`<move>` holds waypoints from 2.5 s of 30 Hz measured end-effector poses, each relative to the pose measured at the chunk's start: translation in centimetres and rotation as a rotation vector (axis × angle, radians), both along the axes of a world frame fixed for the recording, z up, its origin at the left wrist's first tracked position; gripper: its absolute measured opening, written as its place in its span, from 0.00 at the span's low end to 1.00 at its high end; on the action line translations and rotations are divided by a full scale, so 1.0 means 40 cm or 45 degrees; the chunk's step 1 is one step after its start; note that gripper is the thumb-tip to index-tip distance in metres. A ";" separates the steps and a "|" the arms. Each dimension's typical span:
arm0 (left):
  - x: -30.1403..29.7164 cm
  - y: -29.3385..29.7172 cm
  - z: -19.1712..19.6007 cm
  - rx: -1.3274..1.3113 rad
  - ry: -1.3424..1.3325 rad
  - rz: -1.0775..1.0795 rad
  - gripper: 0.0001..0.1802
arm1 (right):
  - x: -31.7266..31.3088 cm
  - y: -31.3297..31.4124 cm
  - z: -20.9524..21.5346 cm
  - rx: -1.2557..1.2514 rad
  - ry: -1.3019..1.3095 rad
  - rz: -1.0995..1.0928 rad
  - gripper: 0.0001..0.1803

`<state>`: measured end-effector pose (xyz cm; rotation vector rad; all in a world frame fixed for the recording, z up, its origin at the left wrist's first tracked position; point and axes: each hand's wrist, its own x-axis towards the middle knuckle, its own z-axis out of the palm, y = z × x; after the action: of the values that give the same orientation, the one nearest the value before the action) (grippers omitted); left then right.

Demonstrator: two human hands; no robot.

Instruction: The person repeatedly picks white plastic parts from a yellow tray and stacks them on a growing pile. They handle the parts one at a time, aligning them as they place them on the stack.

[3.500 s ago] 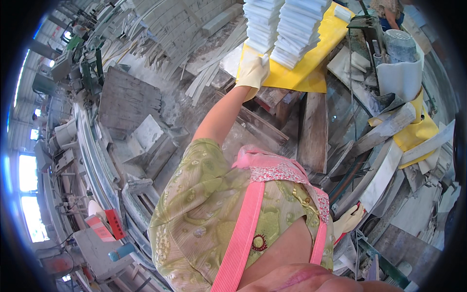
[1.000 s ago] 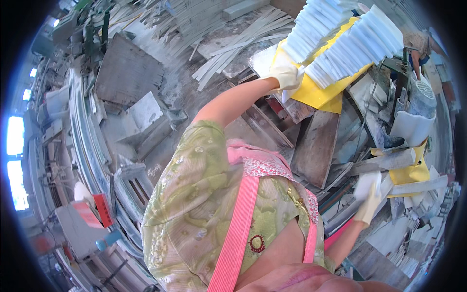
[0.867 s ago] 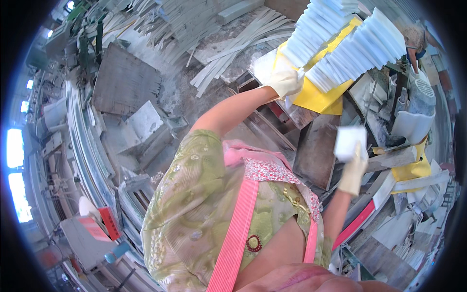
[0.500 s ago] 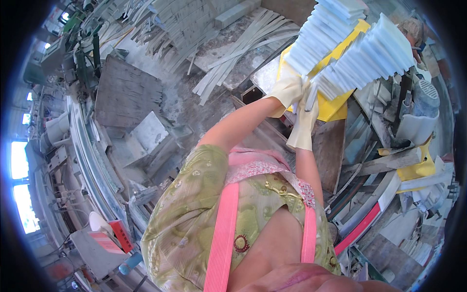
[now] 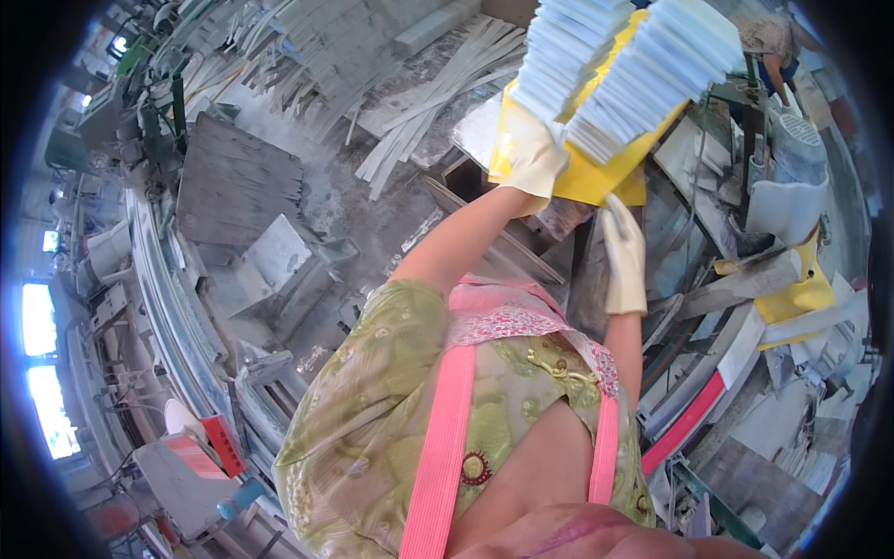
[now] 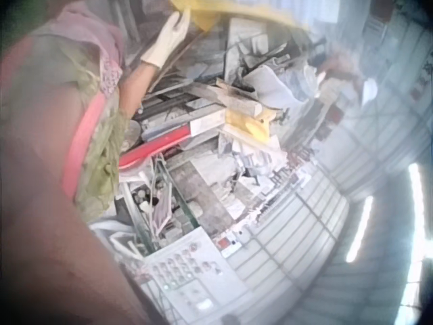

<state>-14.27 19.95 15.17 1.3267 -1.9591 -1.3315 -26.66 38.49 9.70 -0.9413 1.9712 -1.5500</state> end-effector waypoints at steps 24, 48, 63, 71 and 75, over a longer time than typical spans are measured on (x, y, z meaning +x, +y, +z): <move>-0.073 -0.207 -0.209 -0.576 -0.290 -0.075 0.39 | -0.199 0.926 -0.174 1.266 1.033 -1.071 0.35; -0.052 -0.179 -0.147 -0.234 -0.084 -0.254 0.31 | -0.120 0.971 -0.067 0.762 0.778 -1.082 0.20; -0.064 -0.063 -0.056 -0.581 -0.187 0.107 0.40 | -0.184 0.989 -0.045 1.018 0.576 -1.022 0.29; -0.055 -0.026 -0.018 -0.624 -0.238 0.111 0.46 | -0.299 0.965 -0.203 1.400 1.274 -0.843 0.37; -0.052 -0.045 -0.038 -0.681 -0.263 0.127 0.48 | -0.300 0.958 -0.235 1.305 1.238 -0.925 0.37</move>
<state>-16.35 18.14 13.63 1.3009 -2.1448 -0.5740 -38.64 76.82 0.29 -0.5200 3.4608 0.0339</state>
